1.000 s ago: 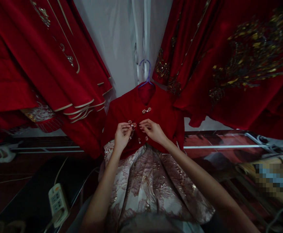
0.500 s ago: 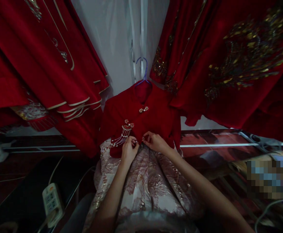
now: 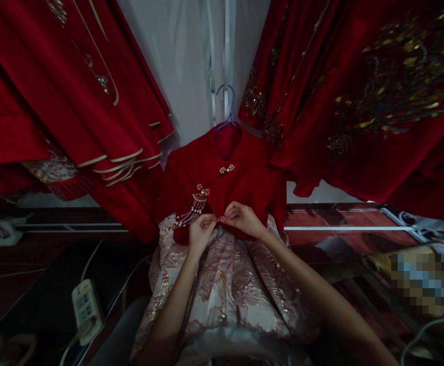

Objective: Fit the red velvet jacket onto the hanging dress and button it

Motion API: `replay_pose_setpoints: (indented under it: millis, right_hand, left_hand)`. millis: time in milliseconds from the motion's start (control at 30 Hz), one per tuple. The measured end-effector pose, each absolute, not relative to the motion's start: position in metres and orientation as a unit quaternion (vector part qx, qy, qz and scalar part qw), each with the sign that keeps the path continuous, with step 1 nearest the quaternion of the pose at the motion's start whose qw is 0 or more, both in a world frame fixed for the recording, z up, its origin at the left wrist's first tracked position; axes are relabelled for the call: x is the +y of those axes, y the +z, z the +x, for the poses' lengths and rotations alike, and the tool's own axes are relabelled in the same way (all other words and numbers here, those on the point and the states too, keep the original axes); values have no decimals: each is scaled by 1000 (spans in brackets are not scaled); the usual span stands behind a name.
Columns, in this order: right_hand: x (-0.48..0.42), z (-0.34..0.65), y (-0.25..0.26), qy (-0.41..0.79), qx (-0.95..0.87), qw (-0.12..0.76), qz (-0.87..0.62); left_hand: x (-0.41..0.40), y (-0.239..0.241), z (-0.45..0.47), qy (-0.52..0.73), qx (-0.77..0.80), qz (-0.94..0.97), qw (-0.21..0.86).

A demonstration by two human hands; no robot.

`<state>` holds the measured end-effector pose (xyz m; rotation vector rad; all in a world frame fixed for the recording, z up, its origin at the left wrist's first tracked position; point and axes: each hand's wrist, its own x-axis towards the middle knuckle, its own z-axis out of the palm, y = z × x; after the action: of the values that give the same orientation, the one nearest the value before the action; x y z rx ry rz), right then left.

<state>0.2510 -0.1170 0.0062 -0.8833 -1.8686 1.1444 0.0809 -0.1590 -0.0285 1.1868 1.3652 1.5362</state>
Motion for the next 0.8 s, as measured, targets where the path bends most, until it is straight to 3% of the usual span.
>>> replay_pose_setpoints:
  millis: [133,567,800]
  right_hand:
    - [-120,246,9,446,-723,383,-362]
    - [-143,228,4,220,-780,373,-452]
    - [-143,229,3,218,-781,371,-453]
  left_hand:
    - [-161,-27,81,605,519,440,413]
    - [-162,-30,86,607,539,446,378]
    - [-162,-32,81,578,552,476,368]
